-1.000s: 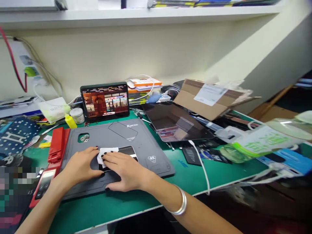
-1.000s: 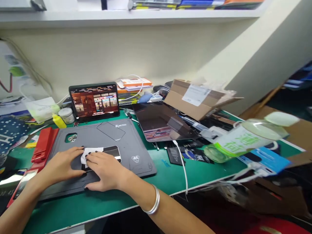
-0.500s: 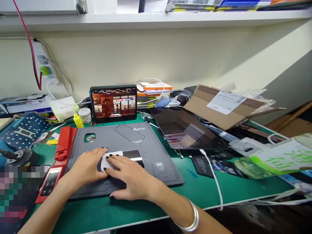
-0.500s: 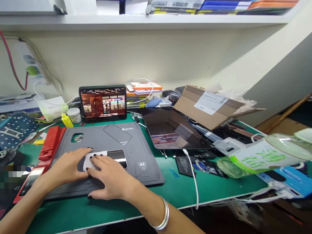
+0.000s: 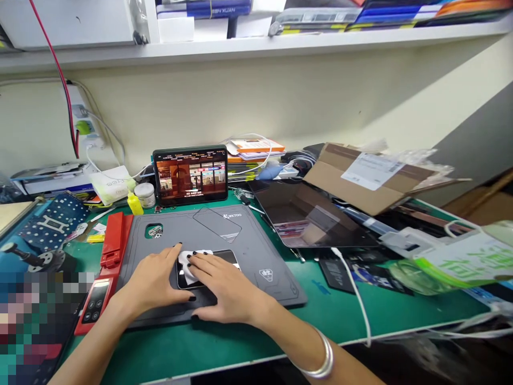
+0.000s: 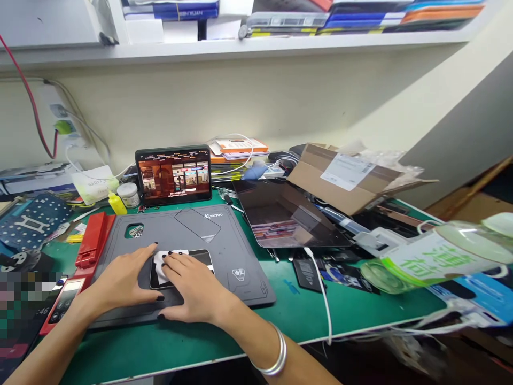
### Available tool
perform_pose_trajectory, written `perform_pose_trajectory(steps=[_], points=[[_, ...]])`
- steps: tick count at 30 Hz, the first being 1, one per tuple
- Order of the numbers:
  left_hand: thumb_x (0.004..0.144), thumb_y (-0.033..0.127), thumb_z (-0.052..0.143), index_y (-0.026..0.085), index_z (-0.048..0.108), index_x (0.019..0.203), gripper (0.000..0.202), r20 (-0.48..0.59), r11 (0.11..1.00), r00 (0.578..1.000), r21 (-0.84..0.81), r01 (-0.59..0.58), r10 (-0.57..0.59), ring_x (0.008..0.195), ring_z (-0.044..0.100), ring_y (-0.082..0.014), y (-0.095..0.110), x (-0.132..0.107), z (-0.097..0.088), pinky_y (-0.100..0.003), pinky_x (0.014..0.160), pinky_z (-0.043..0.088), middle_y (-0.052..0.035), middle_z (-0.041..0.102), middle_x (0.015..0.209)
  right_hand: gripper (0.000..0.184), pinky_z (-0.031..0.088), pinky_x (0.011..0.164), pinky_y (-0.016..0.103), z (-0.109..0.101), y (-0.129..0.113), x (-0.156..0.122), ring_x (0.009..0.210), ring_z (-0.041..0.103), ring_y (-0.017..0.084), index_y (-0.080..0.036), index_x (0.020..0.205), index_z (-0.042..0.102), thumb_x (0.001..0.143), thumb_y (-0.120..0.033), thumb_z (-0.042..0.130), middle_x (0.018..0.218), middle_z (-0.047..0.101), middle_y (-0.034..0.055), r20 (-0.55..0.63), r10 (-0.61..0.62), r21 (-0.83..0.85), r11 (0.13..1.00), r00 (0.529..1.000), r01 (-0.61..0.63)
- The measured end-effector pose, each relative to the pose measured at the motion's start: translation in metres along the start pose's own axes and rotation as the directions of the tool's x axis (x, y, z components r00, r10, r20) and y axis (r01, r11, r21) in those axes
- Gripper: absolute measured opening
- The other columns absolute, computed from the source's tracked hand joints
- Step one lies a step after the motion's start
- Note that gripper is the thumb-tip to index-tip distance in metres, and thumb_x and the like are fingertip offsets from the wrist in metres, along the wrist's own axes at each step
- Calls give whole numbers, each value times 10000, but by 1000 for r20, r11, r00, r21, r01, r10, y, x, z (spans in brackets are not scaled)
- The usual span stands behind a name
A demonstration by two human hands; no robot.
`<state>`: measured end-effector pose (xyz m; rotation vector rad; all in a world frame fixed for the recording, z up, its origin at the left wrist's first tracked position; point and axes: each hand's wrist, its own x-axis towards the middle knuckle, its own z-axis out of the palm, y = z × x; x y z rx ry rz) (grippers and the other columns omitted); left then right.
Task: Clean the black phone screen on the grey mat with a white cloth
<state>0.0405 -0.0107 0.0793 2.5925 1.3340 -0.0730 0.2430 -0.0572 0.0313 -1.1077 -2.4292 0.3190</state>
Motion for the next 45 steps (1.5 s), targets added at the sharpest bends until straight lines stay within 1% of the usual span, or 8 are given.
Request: perform_pose_trajectory(steps=[6, 11, 18, 24, 29, 35, 40, 45], points=[[686, 476, 654, 157, 299, 1457, 907, -28, 999, 998, -4, -52, 51, 1264, 516, -345, -7, -5, 6, -466, 1009, 438, -169, 437, 1475, 449, 473, 957, 406, -4, -3, 1, 1162, 542, 282, -181, 1081, 653, 744, -463, 745, 1243, 580, 142, -15, -50, 33, 998, 999, 51], [690, 478, 660, 129, 290, 1461, 924, -19, 998, 998, 17, -59, 59, 1283, 497, -356, -9, -6, 8, -447, 1034, 421, -178, 405, 1494, 312, 481, 946, 433, -7, -3, -1, 1171, 542, 293, -185, 1064, 641, 812, -366, 680, 1252, 584, 149, -60, 98, -8, 995, 993, -99], [681, 482, 659, 143, 290, 1455, 922, -25, 999, 998, 11, -51, 52, 1239, 534, -374, -9, -5, 8, -468, 999, 448, -173, 433, 1476, 543, 380, 1093, 442, 0, -8, -4, 1293, 473, 294, -140, 1181, 616, 790, -511, 679, 1337, 575, 149, 4, -79, 51, 996, 997, 79], [637, 530, 691, 135, 262, 1467, 1014, 12, 1000, 1000, 29, -10, 10, 1259, 516, -381, -7, -3, 6, -469, 1016, 430, -201, 417, 1479, 615, 369, 1102, 481, -2, -2, -3, 1313, 447, 333, -49, 1247, 571, 805, -471, 646, 1375, 530, 214, -20, 100, -48, 994, 995, -101], [633, 507, 681, 158, 261, 1469, 998, 8, 1000, 1000, 25, -10, 10, 1224, 545, -379, -5, -4, 4, -451, 982, 448, -179, 442, 1468, 609, 354, 1101, 493, -4, -4, -4, 1316, 439, 322, -114, 1269, 558, 821, -521, 630, 1371, 536, 185, 47, -1, 1, 1000, 999, 1], [625, 475, 655, 153, 285, 1454, 963, -3, 1000, 1000, 26, -13, 13, 1147, 594, -378, -3, -3, 4, -434, 923, 480, -164, 542, 1377, 969, 232, 1172, 462, 8, -12, 6, 1388, 339, 336, -36, 1377, 456, 708, -707, 661, 1446, 451, 223, 119, -99, 15, 995, 988, 98], [661, 478, 632, 109, 289, 1446, 933, -30, 1000, 999, 18, -14, 14, 1172, 577, -373, -5, -2, 8, -454, 955, 467, -189, 492, 1421, 1105, 178, 1190, 483, 16, -17, 20, 1427, 245, 379, 57, 1418, 366, 689, -717, 671, 1499, 332, 283, 167, -22, -83, 996, 986, 36], [665, 448, 662, 120, 303, 1448, 921, -18, 1000, 1000, 8, -12, 12, 1266, 507, -373, -8, -3, 8, -462, 1019, 433, -176, 394, 1501, 1102, 226, 1174, 515, 12, -21, 12, 1419, 250, 410, 58, 1410, 380, 692, -737, 636, 1510, 285, 305, 164, 184, -162, 974, 969, -157]])
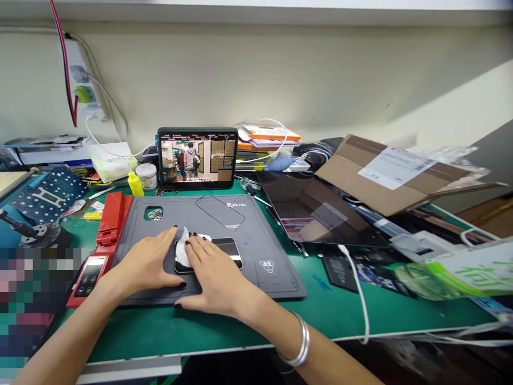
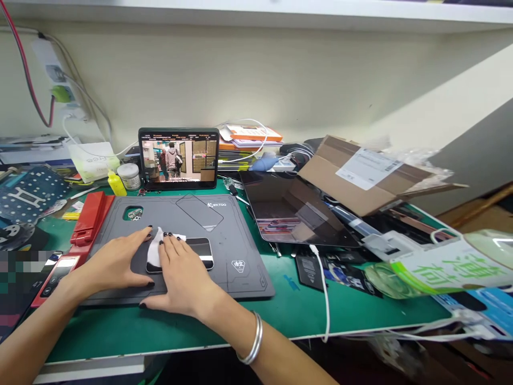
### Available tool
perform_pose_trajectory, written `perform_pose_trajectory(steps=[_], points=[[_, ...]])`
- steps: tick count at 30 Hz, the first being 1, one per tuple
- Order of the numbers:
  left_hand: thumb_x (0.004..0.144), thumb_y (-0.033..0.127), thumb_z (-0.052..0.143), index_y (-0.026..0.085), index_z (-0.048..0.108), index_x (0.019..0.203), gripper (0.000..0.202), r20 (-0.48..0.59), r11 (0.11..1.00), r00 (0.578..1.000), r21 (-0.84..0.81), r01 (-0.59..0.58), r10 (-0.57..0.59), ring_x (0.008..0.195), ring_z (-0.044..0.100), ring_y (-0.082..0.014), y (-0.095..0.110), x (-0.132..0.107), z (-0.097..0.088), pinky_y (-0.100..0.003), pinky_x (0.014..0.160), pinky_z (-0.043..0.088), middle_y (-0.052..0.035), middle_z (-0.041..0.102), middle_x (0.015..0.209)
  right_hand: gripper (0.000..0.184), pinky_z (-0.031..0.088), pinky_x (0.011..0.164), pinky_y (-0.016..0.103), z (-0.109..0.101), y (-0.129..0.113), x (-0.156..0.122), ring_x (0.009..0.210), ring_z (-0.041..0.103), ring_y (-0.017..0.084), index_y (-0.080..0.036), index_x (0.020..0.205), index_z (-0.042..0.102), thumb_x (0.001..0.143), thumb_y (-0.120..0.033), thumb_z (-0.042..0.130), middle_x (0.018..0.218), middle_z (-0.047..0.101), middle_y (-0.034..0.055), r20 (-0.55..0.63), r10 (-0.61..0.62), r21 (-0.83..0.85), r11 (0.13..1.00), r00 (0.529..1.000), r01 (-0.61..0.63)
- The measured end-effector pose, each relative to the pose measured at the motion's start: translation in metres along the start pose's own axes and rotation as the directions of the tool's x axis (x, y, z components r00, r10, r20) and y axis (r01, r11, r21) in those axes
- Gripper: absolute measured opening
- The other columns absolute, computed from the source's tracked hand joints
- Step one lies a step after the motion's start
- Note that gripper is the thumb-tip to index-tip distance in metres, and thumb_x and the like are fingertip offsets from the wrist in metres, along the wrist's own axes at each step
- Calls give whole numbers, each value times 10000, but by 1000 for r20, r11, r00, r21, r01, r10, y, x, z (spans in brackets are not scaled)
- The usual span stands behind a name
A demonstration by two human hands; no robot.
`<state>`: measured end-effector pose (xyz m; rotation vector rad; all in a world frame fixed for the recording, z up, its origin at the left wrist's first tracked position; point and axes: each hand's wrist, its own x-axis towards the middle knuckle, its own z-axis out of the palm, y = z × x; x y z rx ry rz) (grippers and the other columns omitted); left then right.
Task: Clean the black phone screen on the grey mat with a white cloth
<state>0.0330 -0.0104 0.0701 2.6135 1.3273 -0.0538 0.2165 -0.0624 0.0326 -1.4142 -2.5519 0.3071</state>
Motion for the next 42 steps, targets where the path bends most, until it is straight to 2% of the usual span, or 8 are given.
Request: perform_pose_trajectory(steps=[3, 8, 13, 19, 25, 34, 42], points=[[683, 468, 665, 104, 309, 1451, 922, 28, 1000, 1000, 6, 0, -1, 1259, 518, -364, -2, 1, -1, -451, 1031, 422, -177, 410, 1490, 1130, 245, 1151, 569, 1, -5, -10, 1415, 230, 443, 87, 1403, 369, 694, -760, 610, 1494, 273, 345, 2, 43, -30, 999, 999, -43], [704, 479, 632, 145, 357, 1428, 843, 1, 1000, 1000, 8, -17, 17, 1226, 549, -355, -3, 4, -3, -432, 984, 456, -147, 501, 1430, 1229, 211, 1172, 533, 0, -12, -11, 1413, 221, 454, 113, 1405, 349, 644, -820, 598, 1496, 254, 353, 34, -74, -31, 997, 997, 75], [684, 468, 632, 109, 356, 1427, 870, 11, 998, 999, 48, -31, 30, 1167, 584, -370, -3, 4, -5, -436, 945, 475, -164, 521, 1405, 1276, 148, 1195, 487, -2, -14, 3, 1432, 188, 424, 101, 1433, 305, 620, -839, 597, 1522, 233, 317, 36, -144, -47, 988, 989, 146], [660, 499, 679, 115, 234, 1485, 1012, 23, 999, 999, 29, -40, 40, 1165, 585, -376, -10, 2, -4, -437, 936, 480, -178, 510, 1410, 1292, 144, 1194, 477, -1, -16, 7, 1438, 170, 421, 110, 1437, 286, 623, -850, 579, 1526, 220, 320, 17, -97, -110, 989, 995, 99], [681, 543, 686, 106, 195, 1501, 1051, 44, 999, 998, 19, -51, 50, 1310, 471, -344, -14, 1, 0, -426, 1056, 402, -176, 406, 1494, 1289, 163, 1191, 488, -6, -1, -16, 1440, 162, 422, 81, 1459, 264, 627, -857, 564, 1540, 197, 305, 42, 2, -104, 995, 999, 2], [704, 556, 666, 95, 273, 1471, 977, -35, 993, 993, 44, -110, 112, 1358, 408, -348, -14, 1, 5, -435, 1067, 403, -188, 360, 1517, 1290, 190, 1188, 507, -13, 23, -40, 1441, 154, 421, 87, 1460, 255, 621, -830, 600, 1544, 173, 309, 73, 120, -116, 987, 990, -111], [781, 478, 575, 78, 338, 1441, 808, -9, 994, 995, 47, -95, 96, 1319, 464, -331, -18, 1, 3, -425, 1070, 405, -184, 399, 1496, 1269, 214, 1181, 516, -19, 23, -52, 1438, 164, 423, 84, 1467, 239, 641, -810, 600, 1544, 176, 306, 108, 171, -153, 976, 979, -154]])
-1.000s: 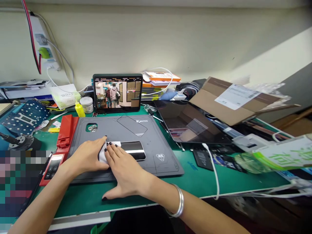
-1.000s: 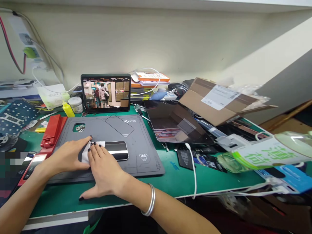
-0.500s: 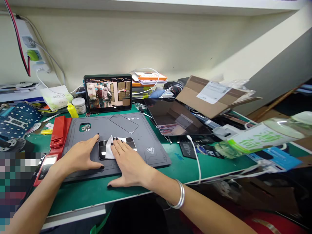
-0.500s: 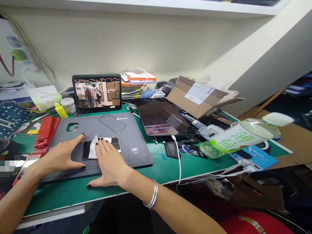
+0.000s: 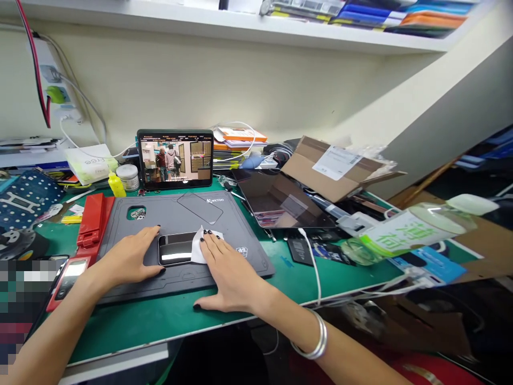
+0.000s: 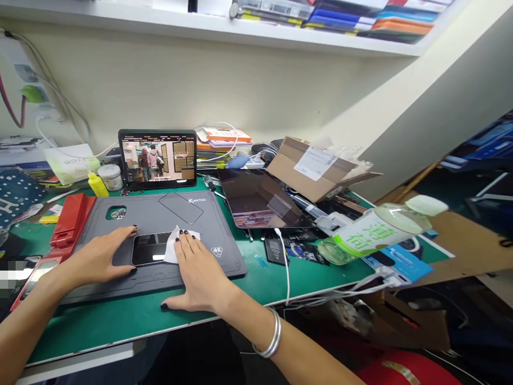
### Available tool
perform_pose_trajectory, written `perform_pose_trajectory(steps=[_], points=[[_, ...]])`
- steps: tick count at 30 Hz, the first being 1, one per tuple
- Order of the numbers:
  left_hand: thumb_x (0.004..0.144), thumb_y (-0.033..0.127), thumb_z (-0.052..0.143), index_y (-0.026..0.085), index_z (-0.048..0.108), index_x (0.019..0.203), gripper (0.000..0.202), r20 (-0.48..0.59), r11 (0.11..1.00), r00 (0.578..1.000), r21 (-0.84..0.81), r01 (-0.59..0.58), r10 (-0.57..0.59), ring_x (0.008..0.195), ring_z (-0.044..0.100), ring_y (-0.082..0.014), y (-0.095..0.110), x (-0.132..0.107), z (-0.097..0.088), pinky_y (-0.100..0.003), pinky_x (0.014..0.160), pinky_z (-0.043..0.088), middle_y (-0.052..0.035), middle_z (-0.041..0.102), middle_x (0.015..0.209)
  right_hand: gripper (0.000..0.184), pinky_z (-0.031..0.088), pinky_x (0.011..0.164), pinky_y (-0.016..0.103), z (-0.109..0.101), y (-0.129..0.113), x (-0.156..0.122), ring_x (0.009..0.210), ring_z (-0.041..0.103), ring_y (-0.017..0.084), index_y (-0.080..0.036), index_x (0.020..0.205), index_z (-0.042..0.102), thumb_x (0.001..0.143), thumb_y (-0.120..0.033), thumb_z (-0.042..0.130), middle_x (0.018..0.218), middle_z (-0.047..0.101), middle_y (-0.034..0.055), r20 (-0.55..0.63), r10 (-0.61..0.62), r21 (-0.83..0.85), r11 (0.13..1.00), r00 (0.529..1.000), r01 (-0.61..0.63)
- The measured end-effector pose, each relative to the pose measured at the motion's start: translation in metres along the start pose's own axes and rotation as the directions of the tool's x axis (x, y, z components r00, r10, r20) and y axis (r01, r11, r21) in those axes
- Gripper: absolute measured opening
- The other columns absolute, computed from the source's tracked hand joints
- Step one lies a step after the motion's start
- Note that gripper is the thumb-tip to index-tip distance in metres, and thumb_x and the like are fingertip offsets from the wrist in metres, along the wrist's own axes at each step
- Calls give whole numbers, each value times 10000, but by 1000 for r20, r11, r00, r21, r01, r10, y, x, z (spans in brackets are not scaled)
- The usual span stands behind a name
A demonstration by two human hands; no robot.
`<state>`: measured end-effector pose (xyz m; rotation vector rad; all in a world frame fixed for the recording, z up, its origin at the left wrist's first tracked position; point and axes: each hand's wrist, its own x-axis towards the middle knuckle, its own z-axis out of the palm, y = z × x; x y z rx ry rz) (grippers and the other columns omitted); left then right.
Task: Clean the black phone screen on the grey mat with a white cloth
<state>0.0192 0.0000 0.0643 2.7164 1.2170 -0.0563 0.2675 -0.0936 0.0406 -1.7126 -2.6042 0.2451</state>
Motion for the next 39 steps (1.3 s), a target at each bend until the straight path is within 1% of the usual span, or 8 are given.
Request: perform_pose_trajectory(steps=[8, 15, 21, 25, 27, 31, 35, 39], points=[[753, 476, 600, 80, 383, 1413, 800, 16, 1000, 1000, -17, -13, 14, 1275, 504, -365, 5, 4, -4, -441, 1030, 439, -190, 442, 1463, 1294, 187, 1183, 520, 10, -18, -1, 1435, 166, 433, 85, 1446, 290, 612, -868, 555, 1531, 196, 323, -58, -70, 12, 997, 996, 71], [725, 473, 627, 92, 374, 1403, 818, 30, 999, 999, -29, -35, 36, 1280, 497, -370, 4, 3, -5, -444, 1021, 445, -196, 457, 1449, 1259, 138, 1198, 472, 6, -34, 23, 1448, 145, 405, 70, 1448, 284, 633, -849, 561, 1545, 181, 301, -105, -194, 35, 979, 975, 198], [775, 446, 539, 128, 410, 1358, 677, 29, 999, 999, -46, -24, 25, 1253, 527, -358, 3, 3, -4, -457, 1001, 460, -186, 490, 1423, 1232, 126, 1201, 448, 3, -48, 45, 1450, 158, 388, 76, 1433, 301, 637, -819, 590, 1541, 207, 296, -136, -267, 31, 961, 954, 274], [781, 440, 526, 86, 255, 1464, 816, 31, 998, 999, -56, -5, 7, 1293, 490, -352, 5, 1, -5, -434, 1023, 448, -197, 393, 1495, 1238, 130, 1200, 451, 4, -53, 53, 1454, 147, 382, 74, 1434, 300, 630, -819, 599, 1539, 217, 296, -151, -274, 29, 959, 950, 281], [783, 457, 525, 75, 192, 1490, 870, 35, 998, 999, -64, 3, -1, 1308, 473, -355, 5, 0, -5, -434, 1028, 445, -197, 350, 1519, 1250, 126, 1200, 455, 4, -52, 55, 1452, 150, 387, 85, 1437, 288, 631, -816, 603, 1536, 217, 303, -149, -270, 35, 960, 951, 277], [767, 450, 562, 76, 163, 1504, 918, 53, 998, 999, -66, 16, -13, 1341, 435, -339, 2, -1, -3, -423, 1069, 406, -181, 316, 1540, 1250, 138, 1197, 462, 4, -40, 51, 1448, 161, 395, 70, 1454, 276, 639, -827, 583, 1545, 211, 287, -129, -225, 56, 971, 966, 234], [786, 451, 567, 85, 168, 1506, 901, 64, 998, 998, -67, 15, -11, 1342, 437, -323, -1, 0, 0, -423, 1086, 386, -171, 333, 1535, 1283, 163, 1192, 489, 3, -17, 36, 1445, 156, 409, 62, 1462, 266, 617, -853, 573, 1550, 192, 290, -95, -154, 88, 983, 984, 162], [813, 418, 553, 116, 199, 1504, 833, 45, 999, 999, -52, -8, 10, 1330, 456, -313, -2, 0, 2, -406, 1071, 399, -155, 345, 1533, 1272, 192, 1183, 522, -1, 2, 15, 1443, 147, 421, 71, 1461, 261, 616, -801, 635, 1547, 178, 303, -12, -83, 75, 994, 996, 84]])
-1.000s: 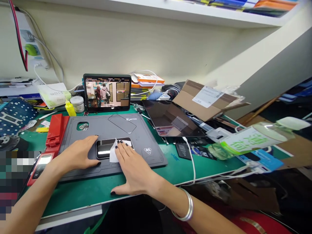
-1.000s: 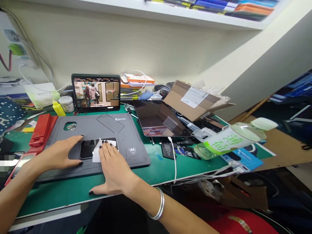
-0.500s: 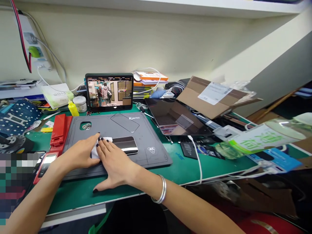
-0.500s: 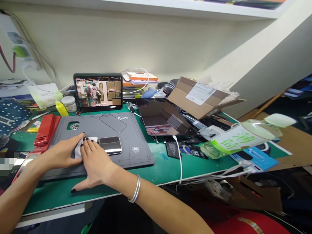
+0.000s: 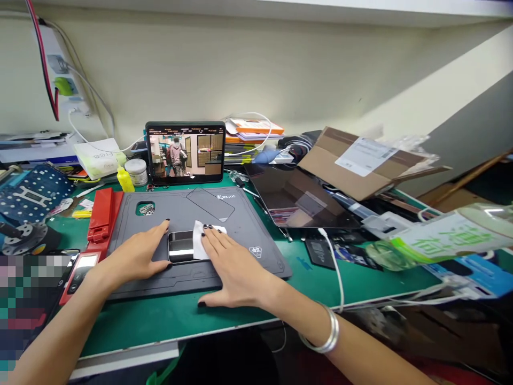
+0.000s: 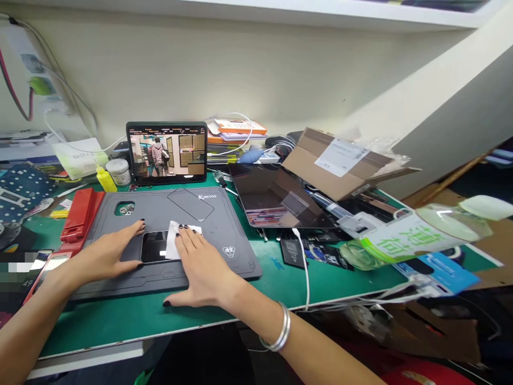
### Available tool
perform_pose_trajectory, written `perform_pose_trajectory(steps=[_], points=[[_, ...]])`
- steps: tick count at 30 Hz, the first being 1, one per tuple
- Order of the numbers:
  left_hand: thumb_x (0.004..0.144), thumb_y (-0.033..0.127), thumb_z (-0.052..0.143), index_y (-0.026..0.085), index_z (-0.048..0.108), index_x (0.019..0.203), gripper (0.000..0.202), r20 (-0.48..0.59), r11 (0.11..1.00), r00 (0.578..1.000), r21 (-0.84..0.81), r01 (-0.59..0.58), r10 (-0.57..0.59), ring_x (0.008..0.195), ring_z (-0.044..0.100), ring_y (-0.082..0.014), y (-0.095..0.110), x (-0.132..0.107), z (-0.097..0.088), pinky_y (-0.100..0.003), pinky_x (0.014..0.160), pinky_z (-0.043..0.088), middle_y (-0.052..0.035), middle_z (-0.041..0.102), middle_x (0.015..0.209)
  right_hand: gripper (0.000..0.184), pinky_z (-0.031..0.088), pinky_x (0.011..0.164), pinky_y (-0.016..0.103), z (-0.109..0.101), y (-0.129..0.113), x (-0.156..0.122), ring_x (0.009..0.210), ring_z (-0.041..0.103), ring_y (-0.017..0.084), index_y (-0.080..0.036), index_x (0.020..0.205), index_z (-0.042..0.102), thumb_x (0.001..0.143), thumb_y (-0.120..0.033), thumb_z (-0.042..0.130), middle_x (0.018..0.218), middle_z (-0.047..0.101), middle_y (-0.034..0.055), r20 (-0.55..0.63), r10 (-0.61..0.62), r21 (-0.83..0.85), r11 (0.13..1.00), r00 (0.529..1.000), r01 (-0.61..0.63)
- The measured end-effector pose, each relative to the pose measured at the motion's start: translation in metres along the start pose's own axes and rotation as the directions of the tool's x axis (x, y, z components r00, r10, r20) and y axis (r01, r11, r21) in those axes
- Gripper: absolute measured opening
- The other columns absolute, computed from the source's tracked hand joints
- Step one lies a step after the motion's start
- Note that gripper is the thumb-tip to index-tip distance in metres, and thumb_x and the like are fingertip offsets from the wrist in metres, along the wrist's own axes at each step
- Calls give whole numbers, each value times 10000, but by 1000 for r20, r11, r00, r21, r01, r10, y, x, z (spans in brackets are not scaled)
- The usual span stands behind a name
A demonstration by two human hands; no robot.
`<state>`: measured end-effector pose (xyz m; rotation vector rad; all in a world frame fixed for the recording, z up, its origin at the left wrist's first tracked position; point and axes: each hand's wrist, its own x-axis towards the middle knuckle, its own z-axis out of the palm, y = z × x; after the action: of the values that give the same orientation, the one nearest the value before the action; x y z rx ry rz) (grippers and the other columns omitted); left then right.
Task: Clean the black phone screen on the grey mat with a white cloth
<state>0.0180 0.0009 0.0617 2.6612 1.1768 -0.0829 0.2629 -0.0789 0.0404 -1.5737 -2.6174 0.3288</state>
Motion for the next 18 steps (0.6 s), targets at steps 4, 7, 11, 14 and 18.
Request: perform_pose_trajectory(steps=[4, 7, 11, 14, 18], points=[[810, 413, 569, 149, 242, 1494, 802, -10, 1000, 1000, 15, -14, 14, 1299, 490, -323, 3, 0, -1, -408, 1044, 420, -145, 339, 1537, 1268, 233, 1165, 554, -2, 1, -14, 1433, 169, 438, 73, 1455, 278, 596, -769, 678, 1535, 192, 316, 24, 42, -16, 999, 999, -41], [802, 402, 583, 129, 255, 1486, 806, 9, 1000, 1000, 19, 8, -8, 1306, 479, -335, 6, 1, -2, -405, 1038, 422, -160, 343, 1531, 1299, 239, 1159, 563, 1, -8, -16, 1424, 171, 459, 105, 1448, 270, 580, -764, 692, 1526, 180, 336, 57, 35, -63, 998, 998, -32], [782, 383, 599, 128, 256, 1479, 817, 6, 1000, 1000, 8, 16, -16, 1310, 474, -339, 7, 2, -2, -406, 1025, 430, -164, 354, 1526, 1305, 205, 1168, 564, 9, -25, -7, 1429, 139, 461, 108, 1448, 269, 611, -839, 593, 1533, 152, 328, 35, -70, -71, 995, 997, 73], [777, 358, 578, 138, 252, 1479, 804, -14, 1000, 1000, 3, -1, 1, 1301, 485, -337, 6, 2, -2, -409, 1008, 443, -163, 370, 1518, 1301, 159, 1189, 521, 13, -37, 8, 1439, 135, 437, 96, 1452, 270, 622, -866, 549, 1539, 167, 312, -14, -173, -62, 983, 985, 172], [730, 242, 532, 114, 240, 1483, 818, 5, 1000, 1000, 8, -13, 13, 1320, 468, -317, 5, 0, -3, -389, 1017, 441, -164, 360, 1524, 1288, 117, 1204, 459, 12, -48, 29, 1449, 148, 398, 84, 1456, 267, 630, -866, 538, 1540, 199, 296, -68, -267, -57, 963, 961, 263]])
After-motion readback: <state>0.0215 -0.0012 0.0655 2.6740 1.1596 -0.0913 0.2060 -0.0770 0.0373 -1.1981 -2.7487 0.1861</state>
